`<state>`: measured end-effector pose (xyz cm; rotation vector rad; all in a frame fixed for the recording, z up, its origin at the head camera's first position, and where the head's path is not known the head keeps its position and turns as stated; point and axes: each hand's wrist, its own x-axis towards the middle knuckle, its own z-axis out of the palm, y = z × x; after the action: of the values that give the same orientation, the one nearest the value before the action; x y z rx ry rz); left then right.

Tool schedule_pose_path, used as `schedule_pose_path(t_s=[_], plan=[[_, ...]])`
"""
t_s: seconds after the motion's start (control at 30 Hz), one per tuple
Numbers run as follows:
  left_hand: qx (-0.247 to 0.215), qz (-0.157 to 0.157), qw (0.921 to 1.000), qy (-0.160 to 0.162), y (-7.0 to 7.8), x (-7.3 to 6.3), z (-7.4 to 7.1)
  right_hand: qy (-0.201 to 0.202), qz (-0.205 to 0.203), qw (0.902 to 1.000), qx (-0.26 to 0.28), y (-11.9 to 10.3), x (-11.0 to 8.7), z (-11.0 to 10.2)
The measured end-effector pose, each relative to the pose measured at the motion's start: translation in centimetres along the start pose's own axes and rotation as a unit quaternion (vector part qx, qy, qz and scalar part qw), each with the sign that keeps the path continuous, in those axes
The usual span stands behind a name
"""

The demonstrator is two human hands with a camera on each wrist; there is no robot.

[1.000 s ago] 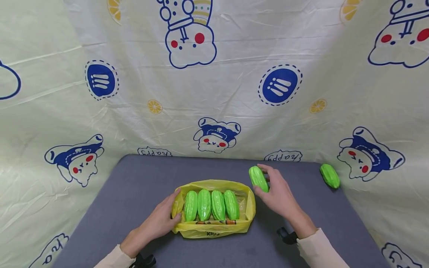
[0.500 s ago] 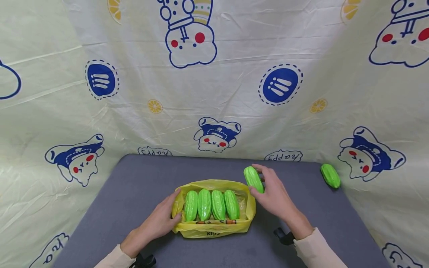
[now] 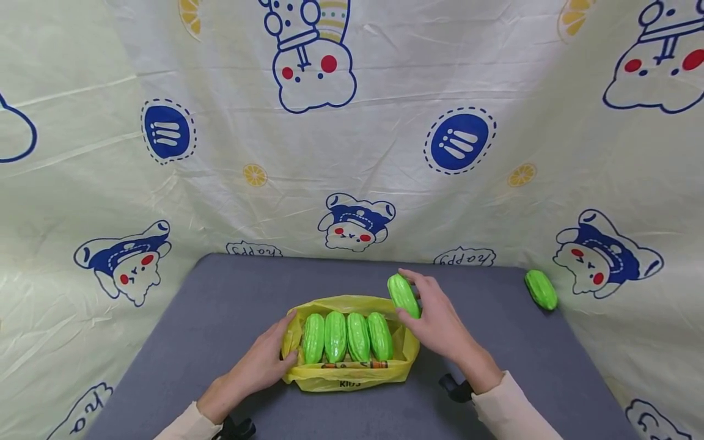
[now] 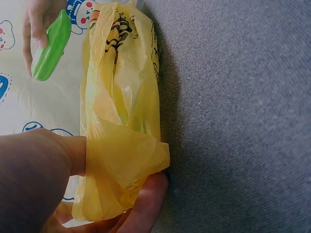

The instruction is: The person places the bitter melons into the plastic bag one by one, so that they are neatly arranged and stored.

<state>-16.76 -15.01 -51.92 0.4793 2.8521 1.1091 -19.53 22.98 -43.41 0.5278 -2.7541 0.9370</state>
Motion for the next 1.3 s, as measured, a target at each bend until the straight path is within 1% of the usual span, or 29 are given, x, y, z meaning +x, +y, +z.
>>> schedule_pose_path(t_s=[0.2, 0.37, 0.47, 0.6, 0.83, 1.03, 1.3], plan=[[0.002, 0.001, 1.0, 0.003, -0.1, 0.0, 0.2, -0.007, -0.011, 0.9999, 0.0, -0.4, 0.1, 0.6], [-0.001, 0.002, 1.0, 0.004, 0.0, 0.1, 0.2, -0.014, -0.009, 0.9998, 0.005, -0.7, 0.2, 1.0], [-0.002, -0.004, 1.0, 0.0, 0.1, 0.1, 0.1, -0.02, -0.009, 0.9997, 0.011, -1.0, 0.3, 1.3], [-0.007, -0.009, 0.9999, -0.003, 0.2, 0.1, 0.1, -0.028, -0.007, 0.9994, 0.021, -1.2, 0.5, 1.7], [-0.011, -0.004, 0.9999, 0.002, 0.3, 0.1, 0.1, -0.047, 0.005, 0.998, 0.041, -1.8, 0.7, 2.3], [-0.016, -0.003, 0.9999, 0.004, 0.2, 0.1, 0.1, -0.06, 0.012, 0.9974, 0.037, -2.3, 1.0, 3.2], [-0.01, 0.003, 0.9999, 0.013, 0.2, 0.1, 0.1, -0.086, 0.019, 0.9954, 0.037, -3.1, 1.5, 4.1]])
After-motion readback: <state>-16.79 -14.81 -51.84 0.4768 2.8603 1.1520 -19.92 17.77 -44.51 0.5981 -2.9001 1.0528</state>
